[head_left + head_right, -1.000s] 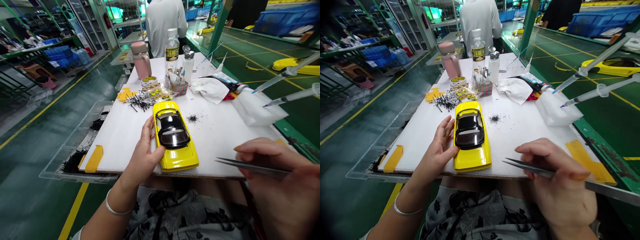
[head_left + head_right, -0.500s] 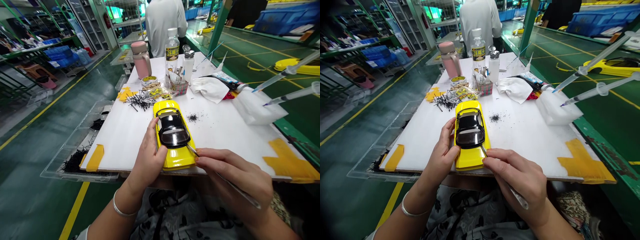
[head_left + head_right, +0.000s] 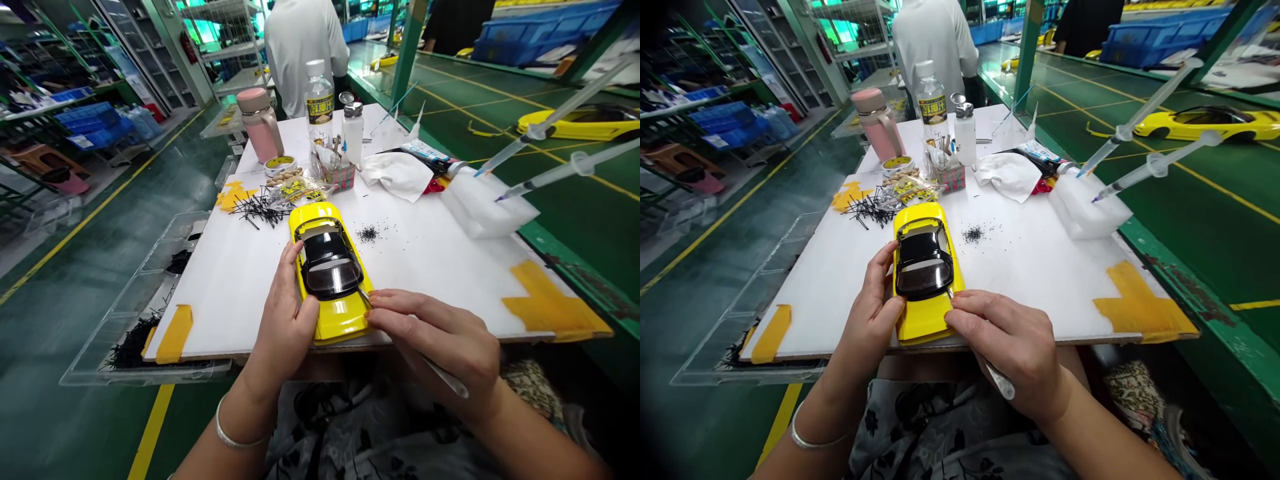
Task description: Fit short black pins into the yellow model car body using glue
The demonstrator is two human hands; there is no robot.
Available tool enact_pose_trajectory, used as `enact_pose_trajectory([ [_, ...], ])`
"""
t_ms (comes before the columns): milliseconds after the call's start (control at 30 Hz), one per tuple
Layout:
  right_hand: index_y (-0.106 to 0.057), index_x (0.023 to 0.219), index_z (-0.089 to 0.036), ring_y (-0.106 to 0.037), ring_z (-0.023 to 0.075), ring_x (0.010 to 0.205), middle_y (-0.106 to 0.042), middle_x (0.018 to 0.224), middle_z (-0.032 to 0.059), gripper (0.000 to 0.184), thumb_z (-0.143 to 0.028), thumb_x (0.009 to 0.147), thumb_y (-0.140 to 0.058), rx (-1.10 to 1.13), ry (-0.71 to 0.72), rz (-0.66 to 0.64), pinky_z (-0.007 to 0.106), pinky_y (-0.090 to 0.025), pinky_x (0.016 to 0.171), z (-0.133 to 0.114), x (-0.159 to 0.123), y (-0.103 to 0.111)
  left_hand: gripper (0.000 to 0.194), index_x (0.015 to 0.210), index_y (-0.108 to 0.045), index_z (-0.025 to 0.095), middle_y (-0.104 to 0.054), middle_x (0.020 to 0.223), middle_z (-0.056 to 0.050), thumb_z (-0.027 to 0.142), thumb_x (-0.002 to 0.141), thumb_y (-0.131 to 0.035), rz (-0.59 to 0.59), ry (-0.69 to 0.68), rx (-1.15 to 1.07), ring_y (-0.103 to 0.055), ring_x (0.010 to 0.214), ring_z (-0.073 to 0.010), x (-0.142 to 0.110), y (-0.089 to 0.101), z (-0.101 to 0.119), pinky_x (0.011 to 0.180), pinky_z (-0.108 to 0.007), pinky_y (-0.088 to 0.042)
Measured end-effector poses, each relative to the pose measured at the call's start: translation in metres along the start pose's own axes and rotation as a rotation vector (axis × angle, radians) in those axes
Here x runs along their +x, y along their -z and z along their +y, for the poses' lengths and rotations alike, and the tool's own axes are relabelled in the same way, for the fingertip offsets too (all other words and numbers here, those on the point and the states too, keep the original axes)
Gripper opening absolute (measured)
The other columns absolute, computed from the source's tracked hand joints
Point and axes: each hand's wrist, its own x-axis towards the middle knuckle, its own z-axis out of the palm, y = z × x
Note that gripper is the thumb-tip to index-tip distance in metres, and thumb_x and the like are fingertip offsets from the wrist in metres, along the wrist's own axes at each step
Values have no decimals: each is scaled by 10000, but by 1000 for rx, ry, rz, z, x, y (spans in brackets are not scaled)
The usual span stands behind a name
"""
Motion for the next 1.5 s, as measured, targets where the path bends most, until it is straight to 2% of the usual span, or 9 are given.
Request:
enact_pose_trajectory([
  [333, -785, 1037, -197, -789, 191, 957, -809, 1059, 86, 323, 44, 921, -602, 149, -140, 67, 281, -669, 856, -2, 4, -3, 757, 1594, -325, 243, -306, 1711, -79, 118, 869, -502, -8, -1, -1, -289, 1593, -298, -1, 2, -2, 1333, -537, -214],
  [700, -779, 1031, -164, -782, 168, 958, -807, 1055, 95, 282, 47, 917, -630, 110, -117, 62, 235, -640, 891, -4, 4, -4, 753, 1601, -302, 240, -294, 1713, -85, 130, 879, -485, -16, -11, 11, -310, 1584, -308, 0, 2, -3, 1321, -553, -258],
  [867, -779, 1028, -110, -762, 142, 979, -798, 1059, 122, 257, 71, 907, -641, 131, -117, 71, 198, -608, 922, -3, 4, -5, 751, 1602, -303, 229, -318, 1703, -86, 140, 877, -476, -12, -38, 39, -330, 1575, -312, 0, 2, -5, 1315, -575, -275],
  [1033, -778, 1064, -115, -748, 150, 1043, -782, 1115, 117, 265, 67, 901, -674, 168, -114, 51, 227, -605, 976, -3, -1, 1, 746, 1601, -301, 222, -317, 1704, -91, 136, 880, -475, -14, -47, 39, -317, 1583, -307, 0, 2, -4, 1326, -570, -260],
  [1333, -772, 1081, -102, -744, 135, 1062, -783, 1119, 128, 268, 73, 916, -655, 112, -97, 59, 198, -586, 976, 0, -3, -1, 740, 1604, -294, 212, -309, 1709, -101, 144, 889, -473, -9, -36, 42, -309, 1586, -312, 0, 1, -3, 1318, -581, -273],
  [1500, -781, 1045, -104, -757, 122, 987, -799, 1050, 113, 236, 56, 916, -665, 65, -124, 60, 177, -581, 935, -6, 3, -4, 752, 1603, -290, 204, -315, 1704, -109, 162, 876, -477, -7, -33, 56, -335, 1574, -322, 0, 1, -1, 1306, -590, -295],
])
